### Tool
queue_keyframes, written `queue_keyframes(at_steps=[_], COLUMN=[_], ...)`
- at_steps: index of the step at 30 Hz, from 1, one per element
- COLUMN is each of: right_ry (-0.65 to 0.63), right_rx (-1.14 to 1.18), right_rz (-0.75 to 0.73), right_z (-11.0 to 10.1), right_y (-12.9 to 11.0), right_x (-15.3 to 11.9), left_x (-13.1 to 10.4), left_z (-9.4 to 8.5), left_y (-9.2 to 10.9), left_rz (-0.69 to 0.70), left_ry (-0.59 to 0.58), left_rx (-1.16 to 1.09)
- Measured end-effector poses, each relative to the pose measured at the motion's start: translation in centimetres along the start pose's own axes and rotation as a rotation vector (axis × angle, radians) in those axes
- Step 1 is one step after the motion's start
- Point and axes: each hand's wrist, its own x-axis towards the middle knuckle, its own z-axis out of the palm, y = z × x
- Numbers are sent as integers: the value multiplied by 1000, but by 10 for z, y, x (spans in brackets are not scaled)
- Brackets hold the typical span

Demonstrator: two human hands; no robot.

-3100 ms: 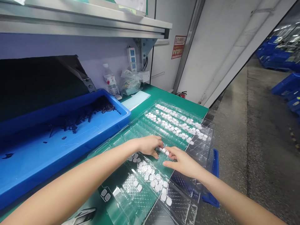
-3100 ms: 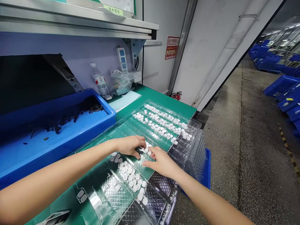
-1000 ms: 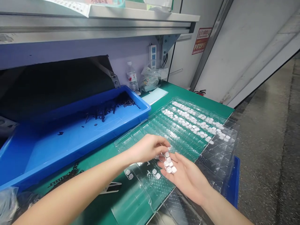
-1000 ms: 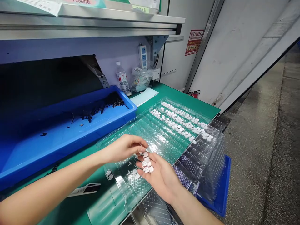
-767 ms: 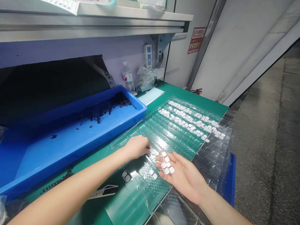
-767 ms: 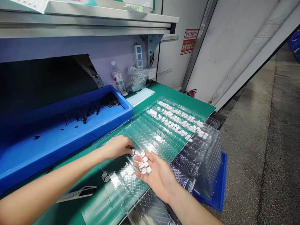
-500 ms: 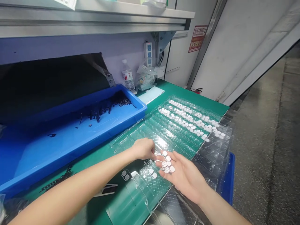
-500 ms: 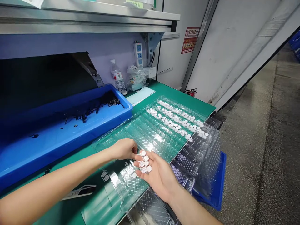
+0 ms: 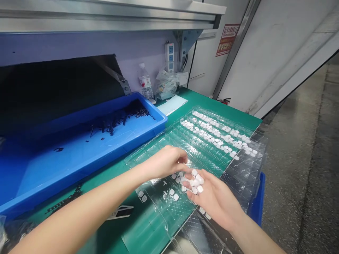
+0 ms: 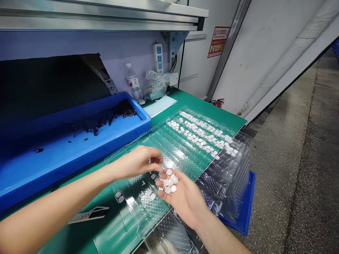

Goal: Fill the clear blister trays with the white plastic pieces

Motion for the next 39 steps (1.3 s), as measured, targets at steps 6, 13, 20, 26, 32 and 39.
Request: queue_keyframes(at_steps=[6, 13, 20, 26, 32, 39], right_ry=[35, -14, -70, -61, 57, 62], right_rx=[-10, -148, -192, -213, -148, 62], right_rz=[-71, -83, -85, -68, -87, -61], right_z=[-12, -20, -19, -19, -13, -5], right_y=[-5, 1, 6, 7, 8, 1], right_x=[-12, -17, -16, -15, -16, -18], left_x=[5, -3, -3, -5, -7, 3], left_z=[29, 29, 23, 9, -4, -5], left_y=[-16, -13, -23, -27, -10, 37], left_rz=[5, 197, 269, 326, 306, 377], left_ry=[-200, -383, -460, -472, -321, -154], left_rx=[150, 298, 204, 22, -102, -83])
